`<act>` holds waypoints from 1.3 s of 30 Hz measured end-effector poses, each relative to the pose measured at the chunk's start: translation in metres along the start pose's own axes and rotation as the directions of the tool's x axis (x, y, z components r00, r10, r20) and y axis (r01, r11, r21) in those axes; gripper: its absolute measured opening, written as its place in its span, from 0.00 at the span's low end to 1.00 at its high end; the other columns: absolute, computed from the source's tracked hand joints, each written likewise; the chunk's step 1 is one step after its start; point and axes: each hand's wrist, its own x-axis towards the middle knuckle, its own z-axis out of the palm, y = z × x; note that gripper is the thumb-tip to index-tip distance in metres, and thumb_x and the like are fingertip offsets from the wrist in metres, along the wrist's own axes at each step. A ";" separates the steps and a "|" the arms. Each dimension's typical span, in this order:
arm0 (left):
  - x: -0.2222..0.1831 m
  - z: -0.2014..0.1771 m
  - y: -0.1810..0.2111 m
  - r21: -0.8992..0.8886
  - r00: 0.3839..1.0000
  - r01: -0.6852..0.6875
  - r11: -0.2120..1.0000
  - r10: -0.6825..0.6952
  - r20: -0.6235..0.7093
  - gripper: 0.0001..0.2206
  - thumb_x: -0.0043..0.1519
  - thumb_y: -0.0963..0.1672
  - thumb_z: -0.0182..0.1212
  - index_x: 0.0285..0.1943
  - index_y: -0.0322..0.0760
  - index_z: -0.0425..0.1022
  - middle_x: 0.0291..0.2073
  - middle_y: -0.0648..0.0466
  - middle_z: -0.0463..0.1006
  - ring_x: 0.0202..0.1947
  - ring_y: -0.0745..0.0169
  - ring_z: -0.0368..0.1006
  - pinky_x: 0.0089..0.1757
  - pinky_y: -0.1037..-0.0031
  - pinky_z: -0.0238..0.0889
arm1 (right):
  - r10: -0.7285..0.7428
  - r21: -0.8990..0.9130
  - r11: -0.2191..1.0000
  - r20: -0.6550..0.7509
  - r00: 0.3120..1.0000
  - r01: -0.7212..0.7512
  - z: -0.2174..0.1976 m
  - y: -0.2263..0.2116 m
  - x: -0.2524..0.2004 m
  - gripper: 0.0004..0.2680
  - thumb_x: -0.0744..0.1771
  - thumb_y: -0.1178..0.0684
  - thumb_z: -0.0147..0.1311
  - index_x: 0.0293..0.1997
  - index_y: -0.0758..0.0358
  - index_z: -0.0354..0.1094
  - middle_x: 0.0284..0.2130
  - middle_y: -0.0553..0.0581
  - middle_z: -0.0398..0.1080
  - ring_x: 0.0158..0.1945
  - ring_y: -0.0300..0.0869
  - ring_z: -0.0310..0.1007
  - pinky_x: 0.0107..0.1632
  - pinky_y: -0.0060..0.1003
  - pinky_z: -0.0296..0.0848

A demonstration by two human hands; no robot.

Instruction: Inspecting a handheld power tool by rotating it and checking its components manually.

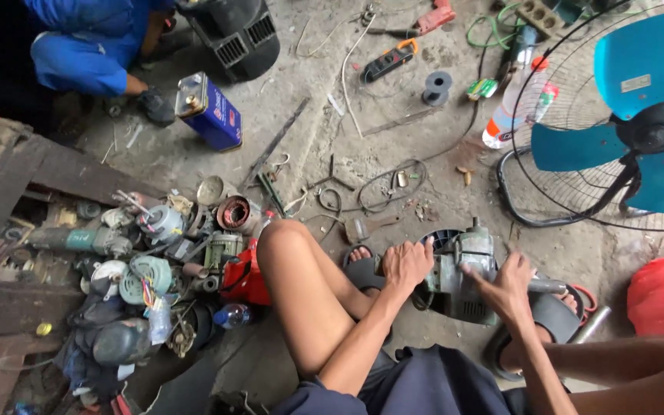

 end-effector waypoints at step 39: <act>-0.003 -0.004 0.002 0.007 0.999 -0.019 1.000 0.019 -0.043 0.34 0.81 0.54 0.44 0.29 0.31 0.86 0.26 0.36 0.86 0.32 0.30 0.89 0.38 0.45 0.78 | 0.042 0.090 0.995 0.002 0.999 -0.042 0.017 0.017 0.014 0.52 0.63 0.33 0.79 0.91 0.70 0.39 0.79 0.92 0.48 0.84 0.86 0.48 0.84 0.81 0.38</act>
